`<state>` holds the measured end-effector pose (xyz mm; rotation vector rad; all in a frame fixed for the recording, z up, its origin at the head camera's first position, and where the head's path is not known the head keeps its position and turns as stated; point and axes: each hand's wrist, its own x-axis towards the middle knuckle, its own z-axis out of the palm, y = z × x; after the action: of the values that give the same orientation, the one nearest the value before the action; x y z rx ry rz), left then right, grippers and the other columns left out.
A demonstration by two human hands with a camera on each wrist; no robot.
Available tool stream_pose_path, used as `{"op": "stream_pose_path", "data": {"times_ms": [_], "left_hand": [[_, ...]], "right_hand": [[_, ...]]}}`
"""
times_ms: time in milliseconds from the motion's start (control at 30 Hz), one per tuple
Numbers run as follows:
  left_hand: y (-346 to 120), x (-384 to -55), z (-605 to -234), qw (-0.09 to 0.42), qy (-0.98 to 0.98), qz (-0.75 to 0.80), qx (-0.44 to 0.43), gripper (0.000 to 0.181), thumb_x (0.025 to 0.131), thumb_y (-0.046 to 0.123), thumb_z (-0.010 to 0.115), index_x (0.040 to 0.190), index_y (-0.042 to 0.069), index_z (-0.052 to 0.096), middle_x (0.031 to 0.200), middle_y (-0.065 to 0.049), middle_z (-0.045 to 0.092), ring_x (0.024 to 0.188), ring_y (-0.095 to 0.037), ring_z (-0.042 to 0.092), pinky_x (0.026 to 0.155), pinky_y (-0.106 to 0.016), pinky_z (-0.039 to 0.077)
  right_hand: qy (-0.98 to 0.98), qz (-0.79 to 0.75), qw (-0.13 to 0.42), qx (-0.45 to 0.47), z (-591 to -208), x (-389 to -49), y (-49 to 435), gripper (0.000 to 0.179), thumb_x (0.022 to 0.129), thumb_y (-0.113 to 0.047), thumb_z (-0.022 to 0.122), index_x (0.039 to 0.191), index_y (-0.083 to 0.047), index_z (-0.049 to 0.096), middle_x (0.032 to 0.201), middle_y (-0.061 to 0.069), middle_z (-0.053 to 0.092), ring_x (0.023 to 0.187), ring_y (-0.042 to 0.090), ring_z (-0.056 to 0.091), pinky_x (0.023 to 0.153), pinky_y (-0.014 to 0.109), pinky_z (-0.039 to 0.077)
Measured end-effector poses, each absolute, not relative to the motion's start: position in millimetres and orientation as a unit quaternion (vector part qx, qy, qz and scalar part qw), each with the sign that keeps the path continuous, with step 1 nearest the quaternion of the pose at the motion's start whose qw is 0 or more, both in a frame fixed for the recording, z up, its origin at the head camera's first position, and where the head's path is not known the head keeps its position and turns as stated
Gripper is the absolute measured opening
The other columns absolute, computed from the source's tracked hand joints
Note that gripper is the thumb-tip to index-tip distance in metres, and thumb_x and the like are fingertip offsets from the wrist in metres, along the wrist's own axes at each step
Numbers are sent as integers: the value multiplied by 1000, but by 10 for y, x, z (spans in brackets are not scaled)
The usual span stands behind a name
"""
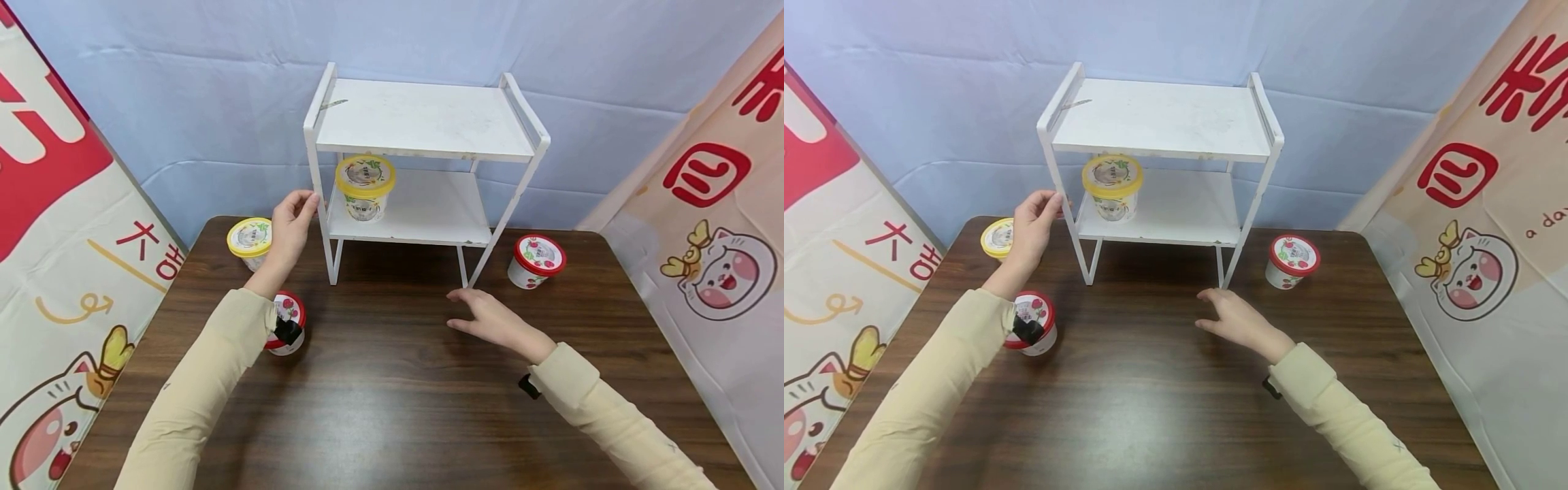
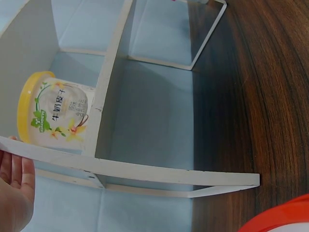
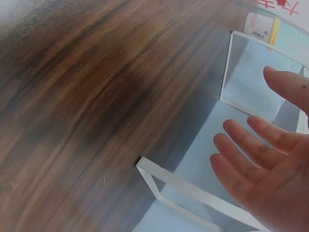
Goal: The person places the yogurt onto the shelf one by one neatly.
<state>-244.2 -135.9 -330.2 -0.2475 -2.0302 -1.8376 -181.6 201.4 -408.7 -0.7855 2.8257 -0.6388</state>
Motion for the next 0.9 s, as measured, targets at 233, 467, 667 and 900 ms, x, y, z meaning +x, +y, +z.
{"op": "stream_pose_path", "data": {"times_ms": [233, 467, 667, 900], "left_hand": [[-1362, -2445, -3304, 196, -724, -655, -87, 24, 92, 6, 51, 99, -16, 57, 90, -19, 61, 73, -7, 54, 75, -28, 48], [-1365, -2448, -3306, 199, -721, -657, -94, 23, 92, 6, 51, 98, -16, 57, 81, -2, 57, 69, 0, 51, 69, -17, 45], [-1366, -2452, -3311, 202, -720, -657, -97, 23, 92, 5, 51, 97, -17, 57, 79, 0, 56, 68, 3, 50, 70, -21, 46], [-1364, -2451, -3316, 205, -720, -656, -99, 23, 92, 5, 51, 97, -17, 56, 78, 1, 55, 67, 3, 50, 67, -13, 44]], "right_hand": [[940, -216, 65, -255, -4111, -1819, 2081, 49, 83, -26, 66, 120, 2, 52, 116, 17, 56, 111, 31, 51, 93, 46, 41], [942, -218, 60, -250, -4121, -1790, 2161, 48, 82, -23, 67, 119, 4, 52, 116, 19, 56, 110, 32, 52, 93, 47, 41], [942, -221, 45, -247, -4129, -1769, 2226, 48, 81, -22, 68, 118, 5, 53, 115, 20, 57, 109, 33, 52, 92, 47, 41], [943, -227, 39, -239, -4160, -1758, 2307, 47, 81, -21, 68, 117, 5, 53, 115, 19, 57, 108, 33, 53, 91, 47, 41]]}}
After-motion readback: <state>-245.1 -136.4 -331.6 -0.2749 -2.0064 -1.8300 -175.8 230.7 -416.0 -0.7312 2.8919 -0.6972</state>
